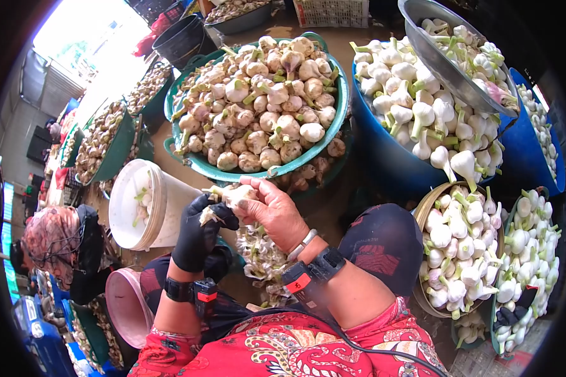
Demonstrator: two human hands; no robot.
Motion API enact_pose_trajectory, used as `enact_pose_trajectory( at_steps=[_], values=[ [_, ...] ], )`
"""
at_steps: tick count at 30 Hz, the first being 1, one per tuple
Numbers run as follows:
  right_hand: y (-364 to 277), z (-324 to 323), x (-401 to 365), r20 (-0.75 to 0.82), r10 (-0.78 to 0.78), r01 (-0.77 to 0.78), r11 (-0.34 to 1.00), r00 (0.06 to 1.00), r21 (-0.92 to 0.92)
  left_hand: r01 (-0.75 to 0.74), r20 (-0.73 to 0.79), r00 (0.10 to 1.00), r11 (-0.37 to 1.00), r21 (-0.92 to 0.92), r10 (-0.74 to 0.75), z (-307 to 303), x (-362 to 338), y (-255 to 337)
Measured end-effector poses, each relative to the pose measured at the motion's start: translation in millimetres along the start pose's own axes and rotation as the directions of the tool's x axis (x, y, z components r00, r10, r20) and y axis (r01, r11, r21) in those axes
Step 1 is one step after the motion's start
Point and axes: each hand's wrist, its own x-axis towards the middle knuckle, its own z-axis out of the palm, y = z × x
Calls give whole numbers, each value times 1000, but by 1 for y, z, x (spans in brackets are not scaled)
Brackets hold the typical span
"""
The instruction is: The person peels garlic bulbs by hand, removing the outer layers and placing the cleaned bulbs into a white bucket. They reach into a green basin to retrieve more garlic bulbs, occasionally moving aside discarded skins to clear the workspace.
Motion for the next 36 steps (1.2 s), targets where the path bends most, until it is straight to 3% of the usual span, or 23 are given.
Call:
enact_pose_trajectory(
  at_steps=[2, 3, 7, 12, 14, 18, 19, 20, 21, 23, 25, 27, 28, 29, 30, 31, 32, 33, 35, 36],
  values=[
    [-7, 3, -1, -18, -53, 51, 994, 998, -94, 45, -89, 994, 984, -170, -60, 8, -5, 9],
    [-9, 4, -1, -33, -107, 99, 977, 994, -190, 46, -90, 994, 985, -169, -62, 10, -6, 13],
    [-2, 5, -2, 47, -145, 153, 945, 988, -289, 86, -56, 993, 958, -275, -106, 8, -3, 11],
    [2, 3, -4, 67, -120, 135, 947, 991, -290, 135, 17, 990, 922, -362, -138, 0, -5, 0],
    [0, 6, -6, 38, 1, 6, 986, 999, -165, -12, 30, 999, 973, -229, 19, 1, -8, 2],
    [1, 3, -4, 21, 149, -147, 986, 989, -83, 9, 19, 1000, 991, -136, -7, -4, -9, 4],
    [3, -2, -3, 19, 150, -148, 986, 988, -82, -66, -4, 998, 996, 66, 66, -1, -9, 7],
    [7, -10, -2, 68, 251, -250, 968, 966, -16, -130, -14, 990, 956, 265, 138, 1, -10, 9],
    [7, -10, -1, 126, 345, -352, 935, 930, 45, -125, -18, 991, 957, 263, 134, -3, -9, 6],
    [1, -7, -3, 94, 413, -419, 907, 906, 52, -336, 111, 918, 597, 729, 381, -12, -1, 1],
    [-5, -5, -5, 158, 562, -575, 817, 812, 47, -341, 118, 907, 538, 771, 405, -9, 3, 10],
    [0, -10, -4, 224, 591, -616, 786, 775, 56, -405, 164, 891, 581, 706, 422, -7, 3, 13],
    [-1, -12, -1, 293, 596, -644, 759, 748, 100, -368, 139, 918, 672, 642, 370, -8, 4, 8],
    [-3, -15, 0, 361, 592, -670, 729, 721, 142, -370, 138, 917, 670, 643, 374, -8, 4, 5],
    [-6, -16, -1, 418, 549, -662, 723, 724, 196, -225, -5, 971, 924, 308, 238, -5, 4, 6],
    [-7, -14, -3, 416, 548, -661, 724, 726, 199, -52, -79, 996, 994, -99, 44, -1, 1, 7],
    [-9, -11, -4, 302, 477, -537, 829, 825, 158, -101, -98, 990, 995, 1, 100, -2, -7, 14],
    [-13, -9, 0, 193, 369, -391, 915, 909, 94, -26, 18, 999, 991, -135, 28, -29, -18, -22],
    [-11, -6, -1, 148, 381, -398, 911, 913, 109, 167, -17, 984, 942, -290, -180, -11, -30, -2],
    [-9, -4, 0, 166, 390, -405, 912, 906, 68, 97, -34, 993, 937, -336, -115, 2, -29, 7]
  ],
)
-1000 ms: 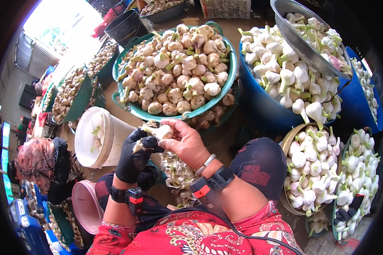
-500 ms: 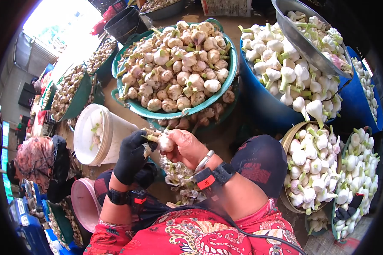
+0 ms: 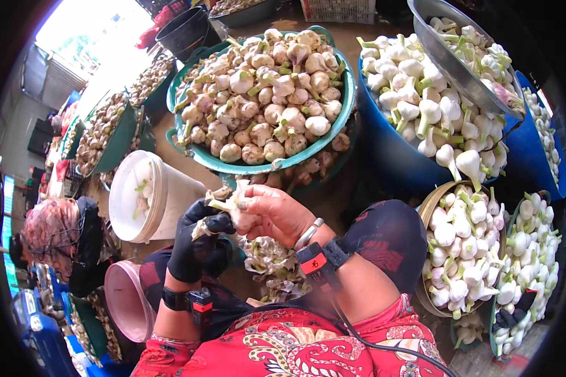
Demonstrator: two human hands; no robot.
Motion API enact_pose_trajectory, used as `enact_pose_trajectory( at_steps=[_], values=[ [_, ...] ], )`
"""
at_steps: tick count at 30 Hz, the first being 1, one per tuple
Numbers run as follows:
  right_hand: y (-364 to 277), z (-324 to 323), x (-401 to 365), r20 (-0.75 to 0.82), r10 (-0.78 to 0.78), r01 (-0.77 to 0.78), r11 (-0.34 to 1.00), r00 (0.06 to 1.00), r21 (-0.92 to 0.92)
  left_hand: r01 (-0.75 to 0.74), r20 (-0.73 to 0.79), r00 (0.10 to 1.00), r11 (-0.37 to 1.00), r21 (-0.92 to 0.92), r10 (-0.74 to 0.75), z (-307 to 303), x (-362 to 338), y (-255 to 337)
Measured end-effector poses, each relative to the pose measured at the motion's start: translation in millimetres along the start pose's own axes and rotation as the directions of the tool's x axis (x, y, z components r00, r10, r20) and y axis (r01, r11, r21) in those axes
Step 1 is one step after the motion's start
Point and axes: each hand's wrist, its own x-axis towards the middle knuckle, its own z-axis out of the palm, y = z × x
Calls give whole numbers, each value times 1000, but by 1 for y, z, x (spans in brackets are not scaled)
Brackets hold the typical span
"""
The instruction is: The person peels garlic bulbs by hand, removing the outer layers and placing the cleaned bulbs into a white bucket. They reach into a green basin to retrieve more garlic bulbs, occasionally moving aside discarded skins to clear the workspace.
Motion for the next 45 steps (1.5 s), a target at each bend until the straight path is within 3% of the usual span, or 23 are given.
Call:
enact_pose_trajectory(
  at_steps=[6, 9, 11, 13, 15, 17, 18, 19, 20, 21, 28, 31, 32, 33, 35, 37, 38, 39, 41, 42, 43, 44, 45],
  values=[
    [6, 1, 2, -97, 1, -3, 1000, 995, -26, -57, 9, 998, 980, 190, 57, 3, 7, 0],
    [13, 5, 12, -227, -395, 318, 895, 890, -313, -187, 31, 981, 908, 374, 189, -3, 11, -4],
    [3, 8, 9, 240, -819, 446, 22, 521, -895, -421, 69, 890, 754, 504, 451, -15, 23, -7],
    [6, 22, 1, 492, -682, 553, -152, 542, -819, -453, 161, 799, 404, 795, 579, -45, 29, -8],
    [29, 16, -2, 413, -265, 432, 17, 871, -902, -487, 290, 743, 189, 853, 603, -64, 34, -8],
    [36, -3, 3, 124, -195, 138, 60, 973, -989, -456, 336, 661, 3, 890, 671, -60, 33, -8],
    [28, 0, 2, 101, -301, 102, -13, 948, -995, -455, 142, 795, 425, 782, 589, -42, 24, 3],
    [20, -4, 8, 274, -468, 291, -39, 840, -956, -458, 145, 795, 426, 780, 588, -35, 21, 4],
    [14, -4, 10, 159, -497, 290, 199, 853, -936, -336, -77, 908, 826, 452, 412, -31, 18, 3],
    [7, 2, 10, 42, -497, 283, 422, 867, -861, -137, -183, 974, 990, -14, 132, -27, 15, 3],
    [7, 34, 9, 0, -565, 375, 549, 825, -747, -164, -47, 985, 984, 76, 167, -8, -3, 17],
    [7, 43, 10, 30, -627, 378, 430, 778, -820, -179, -19, 983, 979, 101, 181, -6, -8, 21],
    [4, 48, 7, 164, -688, 358, 149, 707, -922, -185, -30, 982, 980, 78, 188, -10, -7, 19],
    [1, 57, 3, 172, -689, 358, 136, 704, -924, -190, -42, 980, 980, 56, 193, -14, -7, 17],
    [-2, 77, -4, 515, -694, 369, -366, 503, -854, -203, -75, 977, 979, -20, 201, -22, -6, 11],
    [7, 90, -14, 582, -652, 366, -453, 486, -813, -304, -70, 952, 940, -153, 297, -49, -1, -2],
    [18, 81, -18, 535, -625, 322, -430, 569, -844, -95, -33, 995, 812, -577, 93, -65, 5, 0],
    [28, 65, -19, 483, -590, 273, -412, 647, -869, -112, -40, 993, 806, -581, 109, -70, 3, -3],
    [32, 40, -19, 101, -683, 140, 2, 724, -990, -486, -88, 871, 874, -13, 483, -71, -2, -11],
    [25, 42, -17, 22, -672, 129, 109, 740, -986, -310, -83, 947, 809, -500, 311, -64, -11, 2],
    [17, 48, -17, -37, -596, 100, 195, 802, -976, -307, -85, 948, 806, -506, 308, -64, -13, -1],
    [18, 49, -11, -47, -583, 173, 316, 811, -933, -514, -91, 848, 853, 95, 521, -64, -14, -3],
    [20, 53, -4, -48, -571, 244, 423, 819, -873, -544, 45, 727, 535, 646, 685, -63, -13, -5]
  ],
)
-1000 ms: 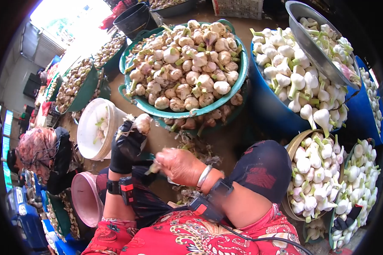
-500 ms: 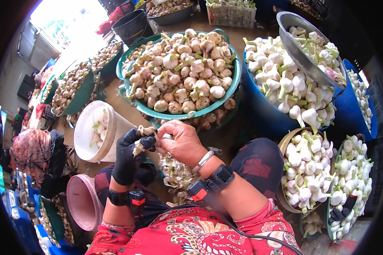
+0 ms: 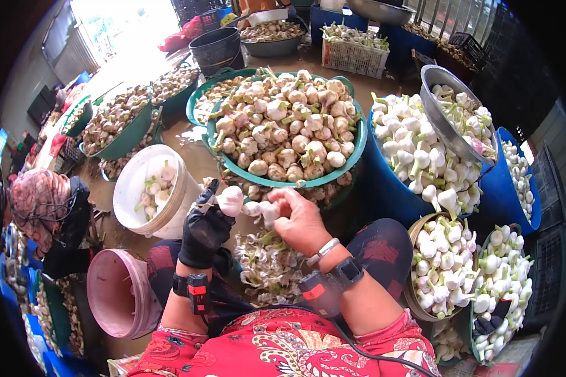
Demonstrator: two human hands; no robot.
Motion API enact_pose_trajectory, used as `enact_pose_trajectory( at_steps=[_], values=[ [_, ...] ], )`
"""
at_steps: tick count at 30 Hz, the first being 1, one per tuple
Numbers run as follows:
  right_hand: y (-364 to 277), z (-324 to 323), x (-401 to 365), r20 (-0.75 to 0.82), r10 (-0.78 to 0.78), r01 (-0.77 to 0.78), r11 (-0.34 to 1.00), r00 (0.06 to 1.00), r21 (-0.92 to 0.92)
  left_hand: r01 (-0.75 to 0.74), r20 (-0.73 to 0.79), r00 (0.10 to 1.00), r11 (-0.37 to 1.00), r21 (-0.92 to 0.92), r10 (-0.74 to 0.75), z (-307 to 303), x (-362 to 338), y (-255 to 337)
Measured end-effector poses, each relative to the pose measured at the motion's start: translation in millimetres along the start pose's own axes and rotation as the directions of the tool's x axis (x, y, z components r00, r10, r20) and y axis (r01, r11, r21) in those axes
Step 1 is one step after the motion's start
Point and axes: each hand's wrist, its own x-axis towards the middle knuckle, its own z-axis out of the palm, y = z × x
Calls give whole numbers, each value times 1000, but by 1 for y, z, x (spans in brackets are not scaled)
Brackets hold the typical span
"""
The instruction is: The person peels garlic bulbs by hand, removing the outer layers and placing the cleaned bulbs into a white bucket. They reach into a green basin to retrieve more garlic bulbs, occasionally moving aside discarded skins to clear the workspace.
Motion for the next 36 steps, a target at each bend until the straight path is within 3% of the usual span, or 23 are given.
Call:
enact_pose_trajectory(
  at_steps=[4, 5, 6, 7, 8, 9, 12, 13, 14, 16, 17, 18, 19, 20, 21, 22, 24, 26, 30, 32, 33, 34, 36],
  values=[
    [-24, 26, 5, 85, 119, -133, 972, 989, 193, -102, 48, 994, 981, 167, 95, -1, 1, 24],
    [-22, 29, 7, 25, 98, -100, 988, 995, 116, -61, 41, 997, 998, -13, 62, 2, 1, 28],
    [-22, 32, 7, -30, 74, -73, 997, 997, 38, -58, 40, 998, 998, -13, 58, 1, -1, 27],
    [-25, 32, 7, -42, 74, -72, 996, 996, 52, 128, 84, 991, 944, -304, -108, -1, -5, 27],
    [-29, 31, 7, -51, 73, -69, 995, 996, 66, 300, 169, 954, 776, -555, -248, -4, -7, 27],
    [-31, 27, 9, -101, -52, 51, 999, 994, -9, 298, 162, 955, 779, -552, -251, -5, -7, 27],
    [-47, 14, 23, -210, -10, 66, 962, 978, 264, 422, 323, 836, 143, -895, -445, -17, -2, 30],
    [-51, 7, 24, -181, 26, 27, 958, 983, 286, 310, 134, 949, 764, -566, -286, -29, -2, 24],
    [-55, 1, 26, -152, 60, -11, 953, 986, 303, 171, 48, 983, 770, -615, -179, -35, 0, 3],
    [-35, 0, 23, 2, 54, -53, 976, 999, 212, 188, -27, 975, 876, -444, -222, -72, 9, 3],
    [-30, 6, 16, 139, 203, -224, 961, 969, 160, 106, -156, 978, 976, -192, -137, -92, 15, -9],
    [-27, 12, 8, 263, 351, -384, 919, 899, 86, 44, -254, 967, 996, 83, -21, -113, 20, -22],
    [-28, 14, 2, 339, 397, -364, 918, 853, -160, 149, -298, 920, 929, -337, -256, -129, 23, -27],
    [-29, 16, -2, 397, 456, -302, 868, 796, -393, 192, -239, 845, 688, -700, -479, -143, 23, -32],
    [-24, 20, -4, 329, 528, -455, 847, 783, -275, 173, -312, 854, 794, -583, -415, -147, 16, -52],
    [-25, 23, 0, 331, 523, -452, 850, 785, -271, 193, -329, 871, 870, -455, -365, -137, 12, -47],
    [-29, 28, 6, 216, 333, -297, 938, 918, -180, 271, -168, 907, 840, -470, -387, -106, 3, -28],
    [-36, 37, 11, 192, -63, 89, 987, 979, -133, 286, -31, 952, 921, -266, -304, -69, -1, -10],
    [-71, 47, 6, 282, -200, 243, 962, 938, -125, 328, 178, 943, 876, -353, -282, -33, -1, 22],
    [-55, 40, 11, 429, -56, 128, 982, 901, -139, 136, 209, 971, 985, -101, -113, -25, 0, 16],
    [-50, 40, 9, 406, -83, 114, 992, 910, -53, 73, 247, 968, 992, -103, -45, -23, -1, 12],
    [-47, 38, 8, 418, 6, -32, 998, 908, 55, 176, 307, 947, 956, -236, -99, -21, 0, 11],
    [-40, 33, 4, 404, 25, -82, 989, 915, 123, 285, 352, 923, 890, -355, -155, -20, 1, 21]
  ],
)
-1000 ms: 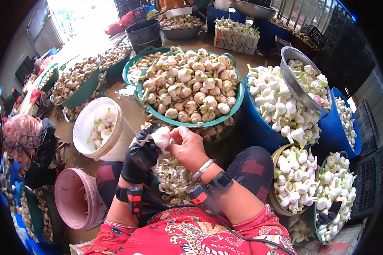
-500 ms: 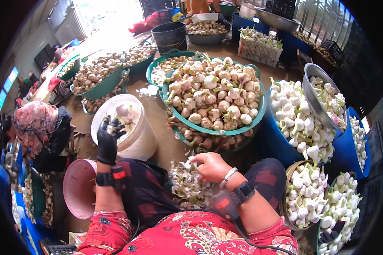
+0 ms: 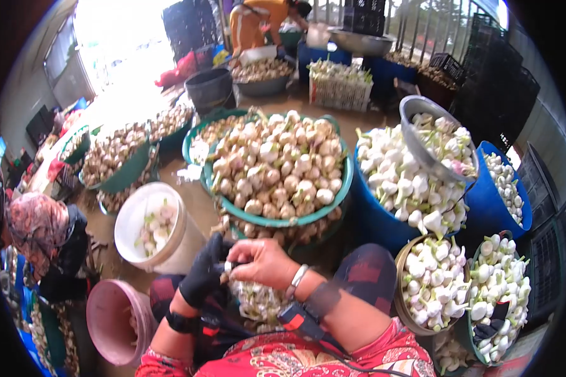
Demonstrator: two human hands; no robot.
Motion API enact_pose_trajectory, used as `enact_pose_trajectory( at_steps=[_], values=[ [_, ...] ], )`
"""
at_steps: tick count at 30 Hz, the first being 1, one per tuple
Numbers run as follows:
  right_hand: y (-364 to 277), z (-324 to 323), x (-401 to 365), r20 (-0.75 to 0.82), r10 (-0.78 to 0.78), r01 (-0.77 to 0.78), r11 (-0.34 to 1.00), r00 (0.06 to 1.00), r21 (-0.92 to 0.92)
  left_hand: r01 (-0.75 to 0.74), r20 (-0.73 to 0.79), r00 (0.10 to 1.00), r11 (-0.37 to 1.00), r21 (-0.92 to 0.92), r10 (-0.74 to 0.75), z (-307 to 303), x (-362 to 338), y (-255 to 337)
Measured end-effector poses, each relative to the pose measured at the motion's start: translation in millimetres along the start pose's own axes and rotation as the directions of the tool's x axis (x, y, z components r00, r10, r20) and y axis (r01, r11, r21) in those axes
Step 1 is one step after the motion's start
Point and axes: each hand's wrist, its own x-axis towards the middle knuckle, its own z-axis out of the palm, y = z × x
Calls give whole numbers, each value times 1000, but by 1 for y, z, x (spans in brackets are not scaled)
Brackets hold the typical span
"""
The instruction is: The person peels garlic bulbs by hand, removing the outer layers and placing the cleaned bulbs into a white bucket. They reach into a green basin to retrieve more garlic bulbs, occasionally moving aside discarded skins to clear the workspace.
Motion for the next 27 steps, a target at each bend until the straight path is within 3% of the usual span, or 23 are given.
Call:
enact_pose_trajectory(
  at_steps=[2, 4, 5, 6, 7, 8, 10, 11, 15, 17, 20, 21, 22, 24, 25, 27],
  values=[
    [5, 3, -4, -22, 10, -9, 1000, 1000, 14, 116, 30, 992, 985, 128, -120, -5, -4, -15],
    [0, 3, -10, -16, -58, 51, 961, 998, -272, 211, 92, 965, 933, 291, -247, -4, -3, 6],
    [-1, 4, -11, -10, -137, 125, 930, 991, -345, 205, 99, 965, 934, 292, -243, -1, -3, 5],
    [-2, 5, -12, -14, -140, 126, 929, 990, -349, 195, 126, 970, 975, 104, -208, 3, -4, 3],
    [-2, 5, -11, -2, -262, 238, 882, 965, -407, 180, 145, 975, 980, -87, -166, 5, -5, 1],
    [-2, 6, -12, 18, -378, 344, 818, 925, -461, 173, 148, 976, 981, -84, -159, 7, -5, -3],
    [6, 8, -15, 65, -348, 340, 833, 935, -436, 234, 270, 944, 963, -137, -191, 11, -7, -8],
    [9, 8, -17, 100, -311, 324, 849, 945, -418, 272, 244, 942, 949, -157, -230, 17, -12, -7],
    [0, 2, -25, 181, -235, 292, 851, 955, -437, 185, 243, 955, 981, -52, -168, 15, -15, -15],
    [1, 4, -27, 161, -242, 291, 784, 957, -549, 248, 226, 936, 962, 118, -269, 12, -13, -12],
    [5, 8, -28, 150, -153, 215, 690, 977, -692, 177, 158, 964, 962, 209, -212, 10, -14, -20],
    [7, 8, -28, 148, -154, 213, 689, 977, -693, 115, 138, 973, 902, 416, -188, 12, -12, -10],
    [9, 8, -28, 142, -156, 210, 679, 978, -703, 114, 143, 972, 902, 416, -189, 13, -11, 2],
    [14, 11, -28, 125, -156, 198, 673, 980, -713, 101, 160, 953, 771, 628, -256, 15, -8, 20],
    [16, 13, -28, 133, -165, 210, 672, 977, -710, 98, 168, 952, 772, 628, -257, 15, -8, 16],
    [14, 16, -28, 142, -230, 258, 629, 963, -733, 87, 159, 971, 886, 455, -177, 15, -12, 1]
  ],
)
